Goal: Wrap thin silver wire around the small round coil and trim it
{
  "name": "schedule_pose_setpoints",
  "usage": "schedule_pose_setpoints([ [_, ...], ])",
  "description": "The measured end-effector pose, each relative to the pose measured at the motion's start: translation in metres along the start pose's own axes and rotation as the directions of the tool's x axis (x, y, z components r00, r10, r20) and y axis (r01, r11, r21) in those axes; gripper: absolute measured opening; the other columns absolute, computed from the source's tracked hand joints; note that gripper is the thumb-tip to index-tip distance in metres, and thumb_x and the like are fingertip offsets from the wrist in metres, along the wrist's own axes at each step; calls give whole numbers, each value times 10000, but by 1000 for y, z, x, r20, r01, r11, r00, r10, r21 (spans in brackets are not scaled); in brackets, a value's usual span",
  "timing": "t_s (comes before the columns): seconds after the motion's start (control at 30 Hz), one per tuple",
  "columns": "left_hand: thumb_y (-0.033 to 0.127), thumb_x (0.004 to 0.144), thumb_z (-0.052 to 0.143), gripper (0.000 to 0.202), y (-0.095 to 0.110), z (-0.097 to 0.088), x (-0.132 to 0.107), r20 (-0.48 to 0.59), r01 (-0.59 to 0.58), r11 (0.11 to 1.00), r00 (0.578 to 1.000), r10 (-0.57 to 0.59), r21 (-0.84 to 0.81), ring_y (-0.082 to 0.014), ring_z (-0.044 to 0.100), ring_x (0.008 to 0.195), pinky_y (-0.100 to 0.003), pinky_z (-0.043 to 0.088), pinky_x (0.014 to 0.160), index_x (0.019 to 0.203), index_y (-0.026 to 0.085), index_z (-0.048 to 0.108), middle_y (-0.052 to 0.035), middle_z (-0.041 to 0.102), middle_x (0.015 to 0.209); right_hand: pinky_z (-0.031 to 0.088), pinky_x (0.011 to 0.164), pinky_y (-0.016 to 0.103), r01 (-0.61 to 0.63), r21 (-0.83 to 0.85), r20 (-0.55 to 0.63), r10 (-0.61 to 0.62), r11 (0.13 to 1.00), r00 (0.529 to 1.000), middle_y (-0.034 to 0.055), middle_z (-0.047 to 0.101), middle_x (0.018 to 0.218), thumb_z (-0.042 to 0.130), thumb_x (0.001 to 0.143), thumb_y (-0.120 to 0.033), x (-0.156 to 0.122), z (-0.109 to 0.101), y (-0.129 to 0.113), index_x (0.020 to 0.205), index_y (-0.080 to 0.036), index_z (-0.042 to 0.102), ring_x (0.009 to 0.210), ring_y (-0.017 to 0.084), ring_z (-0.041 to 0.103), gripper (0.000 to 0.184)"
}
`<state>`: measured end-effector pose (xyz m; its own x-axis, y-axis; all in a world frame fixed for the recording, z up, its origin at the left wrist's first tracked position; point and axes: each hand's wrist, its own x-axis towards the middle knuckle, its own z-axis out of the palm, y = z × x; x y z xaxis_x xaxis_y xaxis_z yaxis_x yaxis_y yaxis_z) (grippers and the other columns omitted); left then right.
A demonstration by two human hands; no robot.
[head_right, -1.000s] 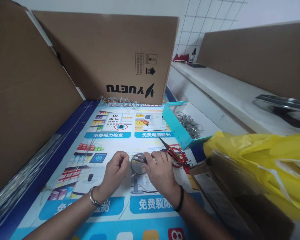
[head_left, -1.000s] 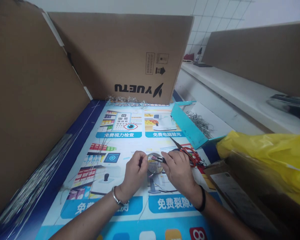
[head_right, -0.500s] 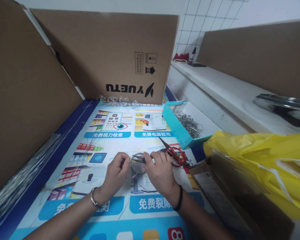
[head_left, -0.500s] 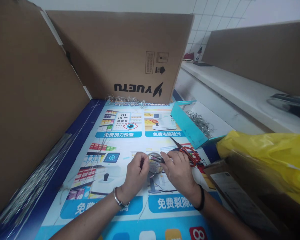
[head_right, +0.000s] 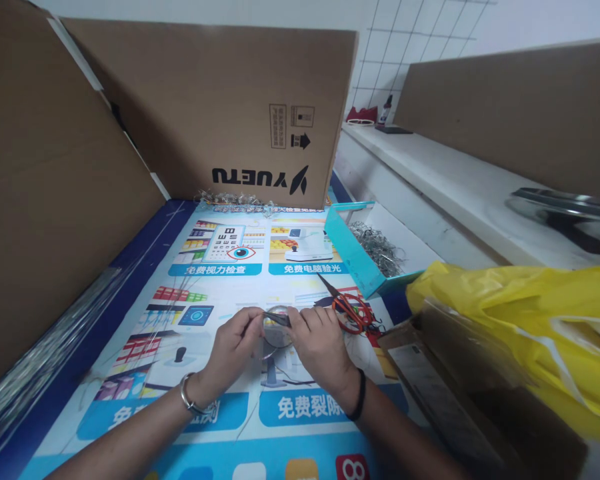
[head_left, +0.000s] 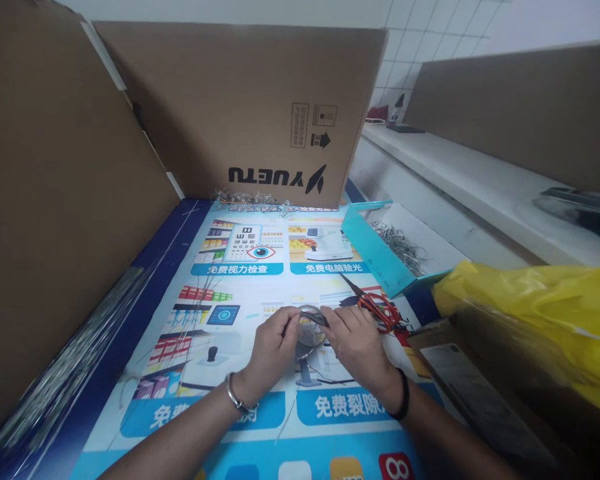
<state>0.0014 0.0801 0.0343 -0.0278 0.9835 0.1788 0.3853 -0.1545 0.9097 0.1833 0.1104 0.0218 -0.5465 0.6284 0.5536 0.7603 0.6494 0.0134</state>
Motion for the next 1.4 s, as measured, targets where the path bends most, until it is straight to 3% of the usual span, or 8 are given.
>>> schedule_pose_setpoints([
  [0.27,341,925,410,202,-1,1,-1,-35,87,995,995,-89,-54,-105,528,504,-223,436,542,870,200,544,43,544,625,368,802,415,-50,31,-21,51,998,998,119,604,952,476,925,-307,2,1,0,1117,-131,594,903,260,491,285],
  [0.63,322,914,418,181,-3,2,-2,-9,82,996,997,-82,-20,-111,553,503,-221,439,524,882,202,549,32,588,648,363,803,419,-45,-43,-22,44,998,999,110,604,948,539,894,-289,2,-3,-2,1114,-145,605,911,258,484,271],
  [1.4,322,921,413,192,-2,1,-4,3,57,998,998,-57,-14,-126,566,512,-236,449,558,870,202,553,43,559,559,382,790,389,9,45,29,-10,999,1000,106,615,923,475,926,-253,1,-2,0,1112,-118,584,885,240,503,254],
])
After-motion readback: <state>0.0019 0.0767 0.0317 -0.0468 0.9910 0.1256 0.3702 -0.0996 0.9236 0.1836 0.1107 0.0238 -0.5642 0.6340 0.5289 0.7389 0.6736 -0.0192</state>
